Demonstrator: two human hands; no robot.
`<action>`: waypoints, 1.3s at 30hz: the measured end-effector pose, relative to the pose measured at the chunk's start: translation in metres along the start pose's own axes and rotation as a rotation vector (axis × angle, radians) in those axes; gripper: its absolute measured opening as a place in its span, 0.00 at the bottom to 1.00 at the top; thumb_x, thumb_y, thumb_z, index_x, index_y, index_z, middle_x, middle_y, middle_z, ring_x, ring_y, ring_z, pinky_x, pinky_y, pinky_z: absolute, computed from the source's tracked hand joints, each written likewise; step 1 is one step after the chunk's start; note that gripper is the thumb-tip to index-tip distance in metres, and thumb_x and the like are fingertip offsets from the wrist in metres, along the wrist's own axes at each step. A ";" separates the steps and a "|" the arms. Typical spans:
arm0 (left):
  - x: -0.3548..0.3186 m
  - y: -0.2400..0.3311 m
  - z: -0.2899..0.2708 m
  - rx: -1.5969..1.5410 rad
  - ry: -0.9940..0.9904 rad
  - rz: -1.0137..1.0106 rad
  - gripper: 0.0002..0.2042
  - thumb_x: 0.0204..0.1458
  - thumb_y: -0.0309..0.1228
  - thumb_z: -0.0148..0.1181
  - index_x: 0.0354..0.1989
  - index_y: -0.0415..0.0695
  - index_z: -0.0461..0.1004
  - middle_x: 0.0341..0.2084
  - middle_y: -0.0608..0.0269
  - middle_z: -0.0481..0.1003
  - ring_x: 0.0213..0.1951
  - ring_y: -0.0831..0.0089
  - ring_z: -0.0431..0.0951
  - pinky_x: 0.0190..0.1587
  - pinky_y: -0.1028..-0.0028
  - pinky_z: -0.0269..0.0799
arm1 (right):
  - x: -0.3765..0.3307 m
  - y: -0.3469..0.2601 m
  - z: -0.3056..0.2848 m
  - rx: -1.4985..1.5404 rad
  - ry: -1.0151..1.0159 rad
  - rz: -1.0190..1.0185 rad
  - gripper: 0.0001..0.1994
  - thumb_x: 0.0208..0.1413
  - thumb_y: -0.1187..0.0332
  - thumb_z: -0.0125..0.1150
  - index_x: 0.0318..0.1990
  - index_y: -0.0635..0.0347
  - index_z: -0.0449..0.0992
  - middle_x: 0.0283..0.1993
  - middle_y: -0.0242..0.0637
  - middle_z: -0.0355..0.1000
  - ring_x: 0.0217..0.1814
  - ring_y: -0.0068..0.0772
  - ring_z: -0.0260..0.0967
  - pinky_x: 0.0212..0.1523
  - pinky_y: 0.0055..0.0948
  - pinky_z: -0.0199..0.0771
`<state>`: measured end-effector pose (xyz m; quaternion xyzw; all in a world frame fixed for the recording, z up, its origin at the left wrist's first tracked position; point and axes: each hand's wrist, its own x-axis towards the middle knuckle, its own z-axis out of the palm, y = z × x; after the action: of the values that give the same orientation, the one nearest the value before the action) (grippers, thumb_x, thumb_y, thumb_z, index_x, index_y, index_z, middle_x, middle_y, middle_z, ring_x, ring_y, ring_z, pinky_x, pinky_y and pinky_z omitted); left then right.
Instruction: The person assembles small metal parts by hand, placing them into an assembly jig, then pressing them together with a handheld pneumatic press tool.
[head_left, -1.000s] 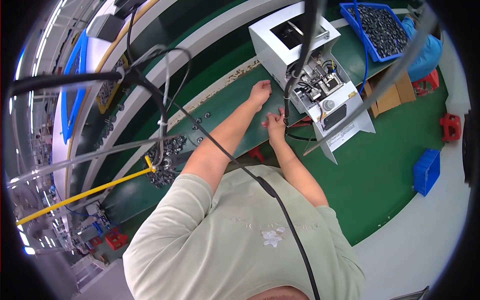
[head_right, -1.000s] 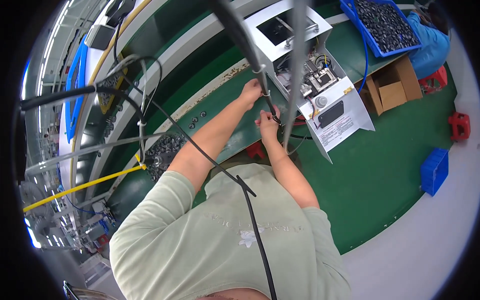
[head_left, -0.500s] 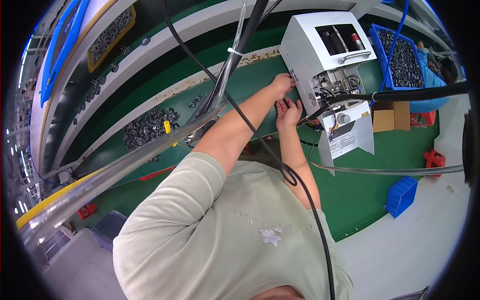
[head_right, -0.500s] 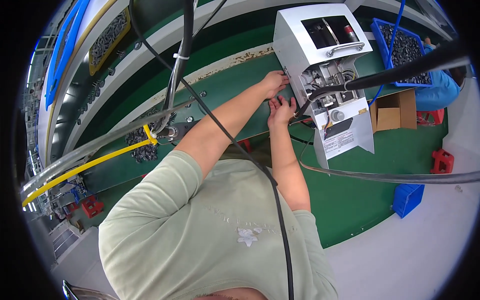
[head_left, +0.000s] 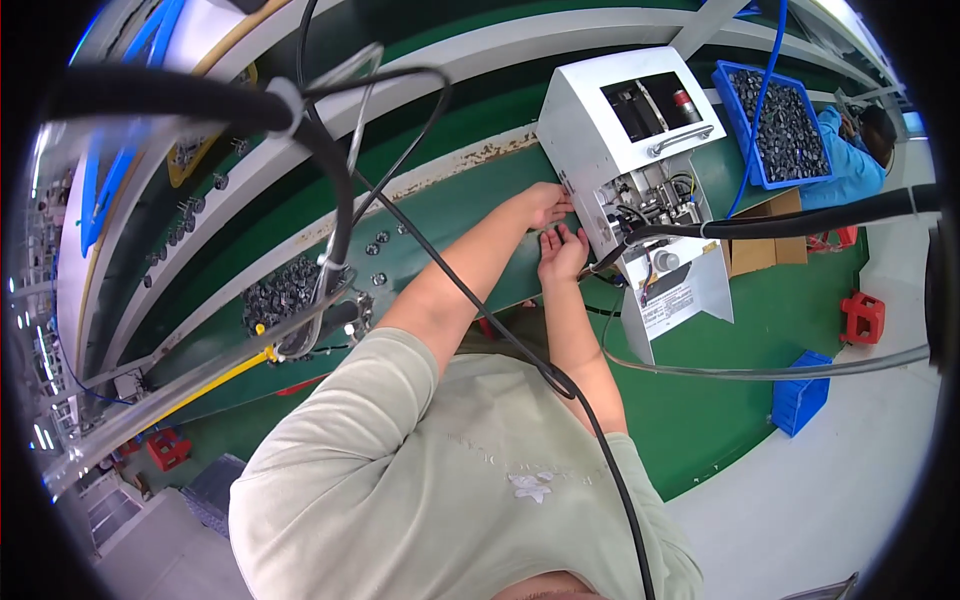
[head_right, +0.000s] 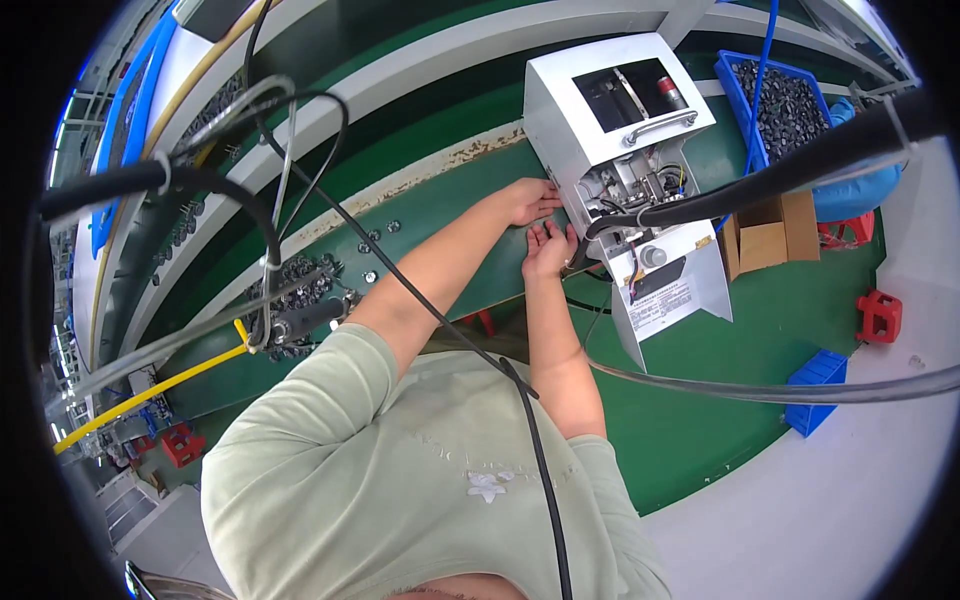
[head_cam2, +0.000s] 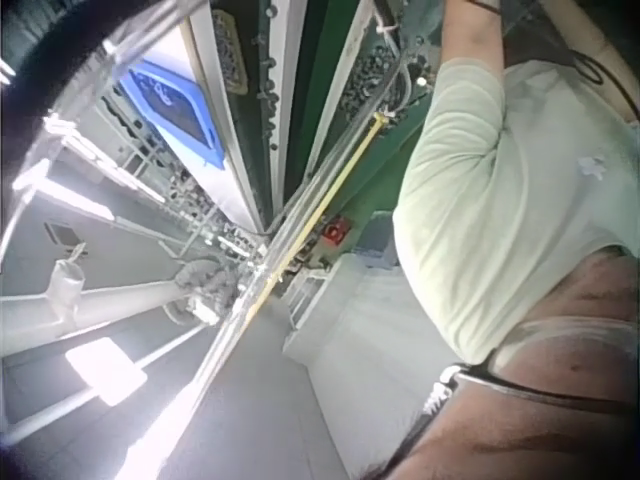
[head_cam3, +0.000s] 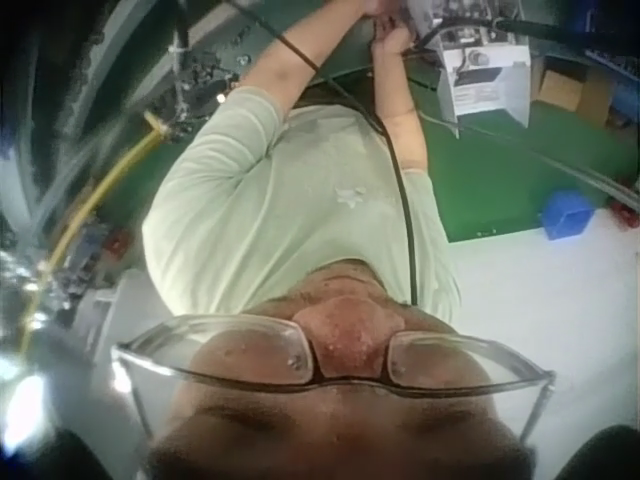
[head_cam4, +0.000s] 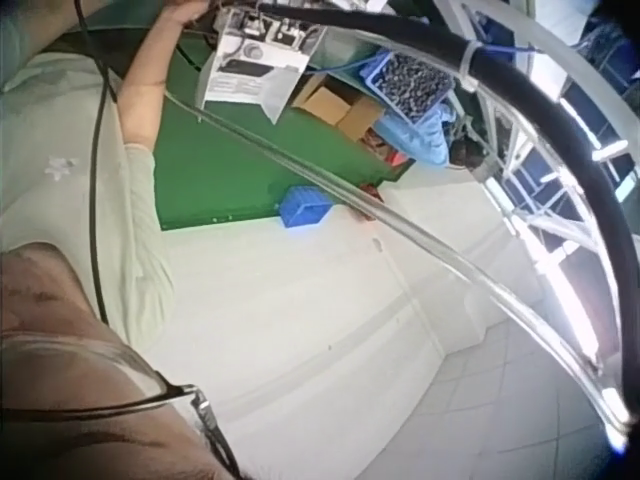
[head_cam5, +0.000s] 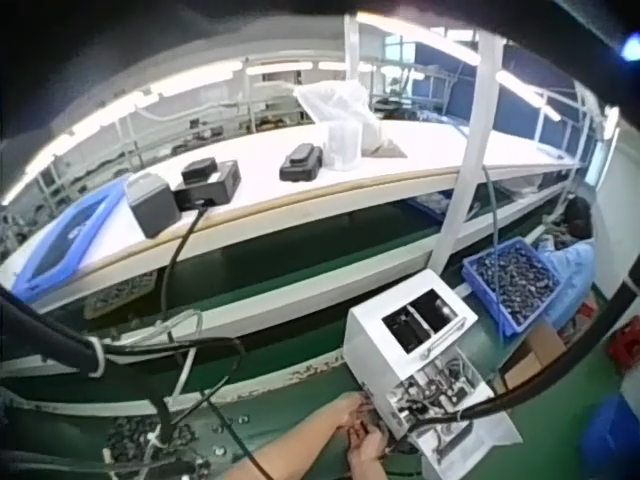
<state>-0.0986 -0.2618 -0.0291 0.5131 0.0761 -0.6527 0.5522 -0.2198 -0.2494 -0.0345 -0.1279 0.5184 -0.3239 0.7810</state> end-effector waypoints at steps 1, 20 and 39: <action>0.003 -0.001 -0.001 -0.002 -0.015 -0.014 0.17 0.58 0.22 0.37 0.54 0.43 0.66 0.50 0.61 0.71 0.56 0.67 0.67 0.63 0.66 0.55 | 0.000 0.000 0.001 0.007 -0.005 -0.002 0.26 0.56 0.77 0.48 0.62 0.49 0.51 0.44 0.40 0.65 0.35 0.35 0.66 0.41 0.38 0.71; 0.025 -0.011 -0.017 -0.186 -0.068 -0.068 0.15 0.55 0.21 0.38 0.47 0.42 0.69 0.46 0.60 0.72 0.46 0.67 0.68 0.50 0.68 0.61 | 0.013 0.010 0.015 0.233 0.040 0.017 0.20 0.53 0.76 0.47 0.55 0.50 0.58 0.39 0.36 0.69 0.32 0.27 0.65 0.35 0.25 0.70; 0.011 -0.017 0.009 0.091 0.365 0.045 0.09 0.49 0.20 0.57 0.39 0.43 0.76 0.31 0.64 0.78 0.30 0.74 0.79 0.36 0.74 0.76 | 0.008 0.007 0.008 0.084 0.106 -0.093 0.18 0.56 0.75 0.47 0.55 0.54 0.62 0.32 0.34 0.66 0.23 0.23 0.61 0.22 0.21 0.64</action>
<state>-0.1159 -0.2684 -0.0412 0.6489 0.1341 -0.5391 0.5199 -0.2084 -0.2502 -0.0404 -0.1014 0.5384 -0.3875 0.7414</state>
